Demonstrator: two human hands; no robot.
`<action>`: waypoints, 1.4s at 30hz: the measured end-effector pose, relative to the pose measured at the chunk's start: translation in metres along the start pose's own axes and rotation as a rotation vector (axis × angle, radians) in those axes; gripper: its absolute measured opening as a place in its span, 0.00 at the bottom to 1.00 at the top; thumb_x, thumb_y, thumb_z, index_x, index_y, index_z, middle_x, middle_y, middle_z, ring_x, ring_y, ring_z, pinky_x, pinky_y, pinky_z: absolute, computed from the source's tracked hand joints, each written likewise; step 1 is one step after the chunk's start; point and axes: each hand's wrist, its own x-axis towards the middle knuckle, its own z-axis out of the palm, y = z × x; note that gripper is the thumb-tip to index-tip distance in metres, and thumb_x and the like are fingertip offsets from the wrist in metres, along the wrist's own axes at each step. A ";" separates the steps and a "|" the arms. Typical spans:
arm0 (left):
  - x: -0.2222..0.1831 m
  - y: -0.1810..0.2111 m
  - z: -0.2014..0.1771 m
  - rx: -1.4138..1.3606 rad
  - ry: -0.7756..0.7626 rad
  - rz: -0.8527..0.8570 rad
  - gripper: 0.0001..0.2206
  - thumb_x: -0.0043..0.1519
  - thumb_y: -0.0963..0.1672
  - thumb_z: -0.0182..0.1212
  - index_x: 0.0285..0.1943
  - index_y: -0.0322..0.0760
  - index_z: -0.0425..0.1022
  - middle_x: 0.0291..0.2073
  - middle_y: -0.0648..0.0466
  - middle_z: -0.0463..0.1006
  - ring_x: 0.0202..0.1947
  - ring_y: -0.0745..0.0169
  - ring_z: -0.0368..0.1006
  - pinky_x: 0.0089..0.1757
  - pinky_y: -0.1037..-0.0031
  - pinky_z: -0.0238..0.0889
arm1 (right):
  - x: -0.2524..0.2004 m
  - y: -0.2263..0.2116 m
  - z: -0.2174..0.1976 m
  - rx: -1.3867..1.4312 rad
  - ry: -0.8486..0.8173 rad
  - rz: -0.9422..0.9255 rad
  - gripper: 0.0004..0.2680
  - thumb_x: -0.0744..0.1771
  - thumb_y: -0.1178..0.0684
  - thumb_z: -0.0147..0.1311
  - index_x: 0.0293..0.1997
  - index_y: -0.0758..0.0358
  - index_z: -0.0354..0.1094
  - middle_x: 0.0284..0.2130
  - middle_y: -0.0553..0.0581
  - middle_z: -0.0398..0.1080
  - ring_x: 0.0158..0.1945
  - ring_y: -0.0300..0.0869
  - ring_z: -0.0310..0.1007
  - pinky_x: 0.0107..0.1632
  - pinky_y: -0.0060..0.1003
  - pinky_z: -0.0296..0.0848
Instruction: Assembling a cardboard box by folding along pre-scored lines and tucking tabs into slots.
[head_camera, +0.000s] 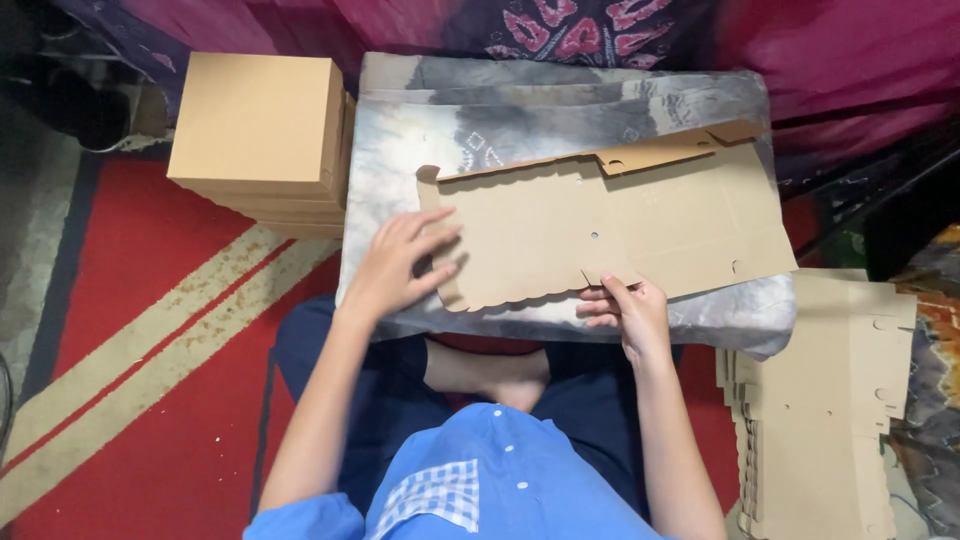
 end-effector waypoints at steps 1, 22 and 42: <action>-0.005 0.008 0.006 0.003 -0.001 -0.008 0.24 0.60 0.53 0.65 0.66 0.59 0.72 0.68 0.61 0.67 0.67 0.57 0.63 0.65 0.55 0.50 | -0.002 -0.002 0.001 -0.001 -0.007 0.005 0.12 0.68 0.56 0.55 0.49 0.79 0.60 0.32 0.78 0.74 0.29 0.58 0.80 0.27 0.47 0.82; -0.027 0.013 0.030 0.110 0.110 -0.208 0.04 0.57 0.51 0.69 0.35 0.58 0.81 0.37 0.71 0.76 0.48 0.72 0.71 0.64 0.55 0.52 | -0.010 -0.031 0.034 -1.112 -0.242 -0.804 0.14 0.65 0.51 0.63 0.56 0.52 0.68 0.49 0.50 0.69 0.58 0.45 0.66 0.58 0.43 0.62; -0.016 0.018 0.028 0.160 0.159 -0.379 0.18 0.61 0.50 0.66 0.60 0.54 0.71 0.53 0.60 0.70 0.55 0.60 0.67 0.61 0.47 0.42 | -0.017 0.027 0.075 -1.407 -0.070 -1.108 0.18 0.72 0.43 0.41 0.71 0.51 0.60 0.70 0.54 0.60 0.74 0.42 0.53 0.75 0.56 0.34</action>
